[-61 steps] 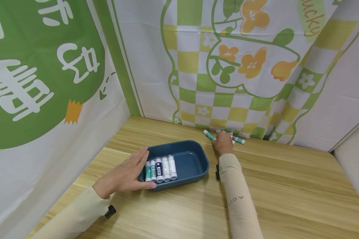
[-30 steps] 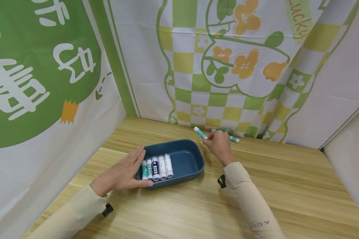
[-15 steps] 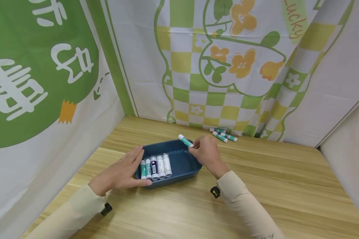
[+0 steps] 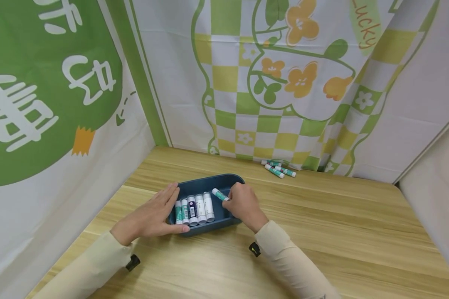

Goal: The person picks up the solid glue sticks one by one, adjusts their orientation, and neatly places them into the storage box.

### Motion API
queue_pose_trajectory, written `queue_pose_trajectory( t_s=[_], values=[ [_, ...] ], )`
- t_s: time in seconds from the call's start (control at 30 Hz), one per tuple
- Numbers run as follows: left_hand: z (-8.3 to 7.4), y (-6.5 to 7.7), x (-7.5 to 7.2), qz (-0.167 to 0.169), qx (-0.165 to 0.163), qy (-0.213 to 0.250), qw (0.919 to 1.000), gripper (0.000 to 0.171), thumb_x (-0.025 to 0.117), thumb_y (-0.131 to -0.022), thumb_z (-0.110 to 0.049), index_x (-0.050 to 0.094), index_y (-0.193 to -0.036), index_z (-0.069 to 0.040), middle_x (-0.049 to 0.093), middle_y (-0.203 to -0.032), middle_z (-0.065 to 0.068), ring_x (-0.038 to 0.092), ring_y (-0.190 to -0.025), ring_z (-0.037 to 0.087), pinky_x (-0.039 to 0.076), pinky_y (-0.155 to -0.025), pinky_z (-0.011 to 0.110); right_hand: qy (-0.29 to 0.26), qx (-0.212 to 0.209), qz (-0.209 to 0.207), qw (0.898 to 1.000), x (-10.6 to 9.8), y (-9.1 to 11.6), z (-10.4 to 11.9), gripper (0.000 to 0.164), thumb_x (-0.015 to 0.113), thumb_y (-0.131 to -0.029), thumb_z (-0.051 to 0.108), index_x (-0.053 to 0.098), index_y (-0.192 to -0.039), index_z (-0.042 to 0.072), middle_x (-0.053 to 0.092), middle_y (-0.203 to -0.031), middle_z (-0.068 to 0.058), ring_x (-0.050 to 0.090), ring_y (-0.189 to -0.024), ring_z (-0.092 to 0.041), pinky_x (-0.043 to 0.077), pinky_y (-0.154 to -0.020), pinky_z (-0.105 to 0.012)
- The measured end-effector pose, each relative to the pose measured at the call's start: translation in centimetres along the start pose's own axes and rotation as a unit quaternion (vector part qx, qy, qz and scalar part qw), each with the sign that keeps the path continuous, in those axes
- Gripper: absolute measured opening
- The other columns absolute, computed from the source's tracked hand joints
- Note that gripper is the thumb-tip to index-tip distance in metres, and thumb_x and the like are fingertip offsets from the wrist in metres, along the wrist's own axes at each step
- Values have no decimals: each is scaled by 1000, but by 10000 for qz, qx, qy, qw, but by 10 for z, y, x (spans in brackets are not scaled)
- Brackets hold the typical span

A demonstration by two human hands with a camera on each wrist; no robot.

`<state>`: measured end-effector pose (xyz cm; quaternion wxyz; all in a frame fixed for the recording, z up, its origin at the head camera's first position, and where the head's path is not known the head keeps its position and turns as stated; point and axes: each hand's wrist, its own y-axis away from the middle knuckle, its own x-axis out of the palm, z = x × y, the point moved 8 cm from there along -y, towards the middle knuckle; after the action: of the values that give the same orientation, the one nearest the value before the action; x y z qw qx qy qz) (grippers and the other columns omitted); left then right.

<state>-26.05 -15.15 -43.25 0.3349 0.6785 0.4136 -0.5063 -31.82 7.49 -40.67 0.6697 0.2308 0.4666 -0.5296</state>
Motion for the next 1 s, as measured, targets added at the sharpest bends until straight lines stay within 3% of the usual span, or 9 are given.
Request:
queue_pose_trajectory(
  t_s=[0.1,0.37,0.67,0.9,1.0],
  values=[
    [-1,0,0,-11,10,-4,10000,127,58,-88,-85,17,-166,6,5,-177,24,9,-166,40,18,-135,56,-56,157,250,9995,10,-1,0,52,84,-88,15,52,-47,16,33,-44,10,27,-41,-4,21,-42,-19],
    [-1,1,-1,-14,-17,67,10000,126,59,-88,-84,16,-166,6,5,-177,24,10,-166,40,18,-135,56,-71,598,548,9967,22,-4,2,65,87,-85,19,38,-42,19,24,-41,11,19,-40,-4,20,-41,-20],
    [-1,0,0,-9,22,28,10000,126,58,-88,-84,17,-166,6,6,-177,24,11,-166,40,19,-135,56,-218,883,1020,9906,33,-3,2,63,91,-82,18,44,-40,18,32,-38,10,27,-36,-4,29,-38,-21],
    [0,-1,0,-1,28,37,10000,126,58,-88,-84,17,-166,6,5,-177,24,11,-166,40,19,-135,55,-292,728,1221,9894,37,-3,4,64,90,-82,16,42,-39,18,27,-40,10,19,-40,-4,22,-40,-21],
    [0,0,1,12,28,42,10000,126,58,-88,-84,16,-166,6,5,-177,25,10,-166,40,19,-135,56,-324,625,1294,9891,38,-3,4,57,90,-83,16,51,-40,16,35,-41,10,26,-41,-5,26,-41,-20]
  ],
)
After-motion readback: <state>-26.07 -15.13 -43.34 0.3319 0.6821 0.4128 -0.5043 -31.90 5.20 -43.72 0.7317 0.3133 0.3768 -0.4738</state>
